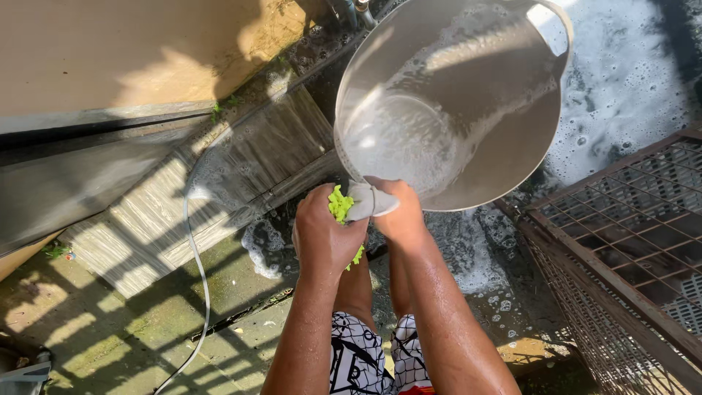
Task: The person washes a cleaning mitt and a cloth by hand in a basin of soapy water under a running tap, then wrings them out and places the mitt on a cage to dry.
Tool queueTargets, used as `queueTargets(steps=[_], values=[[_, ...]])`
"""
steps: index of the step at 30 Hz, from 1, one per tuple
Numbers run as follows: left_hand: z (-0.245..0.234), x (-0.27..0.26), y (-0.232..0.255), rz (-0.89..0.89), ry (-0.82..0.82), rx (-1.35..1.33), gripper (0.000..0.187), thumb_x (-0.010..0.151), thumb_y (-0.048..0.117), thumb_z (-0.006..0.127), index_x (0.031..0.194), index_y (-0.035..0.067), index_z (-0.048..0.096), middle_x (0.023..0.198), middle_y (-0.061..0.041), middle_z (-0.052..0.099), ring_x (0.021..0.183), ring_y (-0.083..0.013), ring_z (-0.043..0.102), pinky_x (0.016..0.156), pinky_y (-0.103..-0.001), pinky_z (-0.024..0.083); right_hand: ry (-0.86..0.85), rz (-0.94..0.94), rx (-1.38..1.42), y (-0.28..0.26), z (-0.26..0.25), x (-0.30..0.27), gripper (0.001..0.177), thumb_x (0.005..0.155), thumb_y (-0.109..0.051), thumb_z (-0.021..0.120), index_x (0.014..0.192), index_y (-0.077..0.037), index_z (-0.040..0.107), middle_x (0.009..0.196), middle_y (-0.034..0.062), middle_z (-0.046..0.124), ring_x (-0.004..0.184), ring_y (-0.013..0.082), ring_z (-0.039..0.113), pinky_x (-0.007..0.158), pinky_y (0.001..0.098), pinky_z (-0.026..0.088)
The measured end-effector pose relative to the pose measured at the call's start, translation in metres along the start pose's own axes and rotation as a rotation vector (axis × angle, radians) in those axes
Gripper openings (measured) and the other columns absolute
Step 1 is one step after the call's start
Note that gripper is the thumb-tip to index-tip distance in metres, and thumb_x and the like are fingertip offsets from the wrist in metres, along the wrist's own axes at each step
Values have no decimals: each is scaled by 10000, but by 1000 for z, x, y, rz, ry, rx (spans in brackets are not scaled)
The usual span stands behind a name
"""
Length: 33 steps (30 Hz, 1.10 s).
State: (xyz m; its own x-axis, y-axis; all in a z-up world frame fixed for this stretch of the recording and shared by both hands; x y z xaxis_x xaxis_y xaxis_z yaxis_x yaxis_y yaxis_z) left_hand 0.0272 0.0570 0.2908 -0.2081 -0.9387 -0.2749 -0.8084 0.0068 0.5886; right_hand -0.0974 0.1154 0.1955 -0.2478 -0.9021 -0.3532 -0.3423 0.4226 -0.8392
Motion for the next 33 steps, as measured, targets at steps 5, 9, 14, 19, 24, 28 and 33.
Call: queueTargets(steps=[5,9,14,19,24,28,33], values=[[-13,17,-26,-41,50,-19,448,681,237,870,1031,29,683,990,-141,705,939,-361,686,803,-466,546,-46,120,-153,49,48,27,402,864,-296,665,1235,-149,707,937,230,714,917,446,680,761,500,557],[-17,36,-39,-37,46,-20,488,695,247,872,1076,16,672,1025,-147,705,989,-362,684,844,-451,548,-127,182,-241,75,94,36,389,879,-336,647,1229,-179,709,951,213,740,932,414,697,805,479,557],[1,63,-45,-12,46,12,515,694,247,872,1111,17,676,1109,-146,708,1051,-360,676,886,-444,542,-105,172,-116,106,149,68,382,947,-300,590,1293,-150,651,1054,179,719,993,343,679,871,426,546],[-3,96,-38,118,113,-43,542,720,269,893,1142,19,664,1135,-147,701,1084,-369,665,932,-466,527,-42,73,460,116,177,138,374,1031,-255,519,1372,-113,580,1183,136,692,1069,255,656,953,360,531],[-32,113,-36,213,260,-98,497,761,211,879,1156,4,659,1094,-144,712,1043,-337,706,905,-446,555,-208,-107,995,78,166,207,365,1116,-209,448,1451,-77,508,1311,94,666,1146,167,633,1035,293,517],[-42,114,-46,204,351,-224,376,812,159,834,1100,-16,666,984,-115,741,885,-230,782,766,-357,610,156,-394,133,61,99,191,725,932,-234,735,1514,45,406,1501,278,480,1383,364,488,1109,401,414],[-47,112,-64,235,456,-253,248,856,171,845,980,23,690,864,-73,765,804,-182,786,734,-332,601,679,-225,-493,109,-26,140,566,852,-184,859,1350,-80,611,1485,265,527,1385,469,493,1185,517,396]])
Point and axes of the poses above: each hand's wrist, its own x-axis towards the middle knuckle, its own z-axis out of the palm, y = z × x, the point moved 10 cm from there along x, towards the middle knuckle
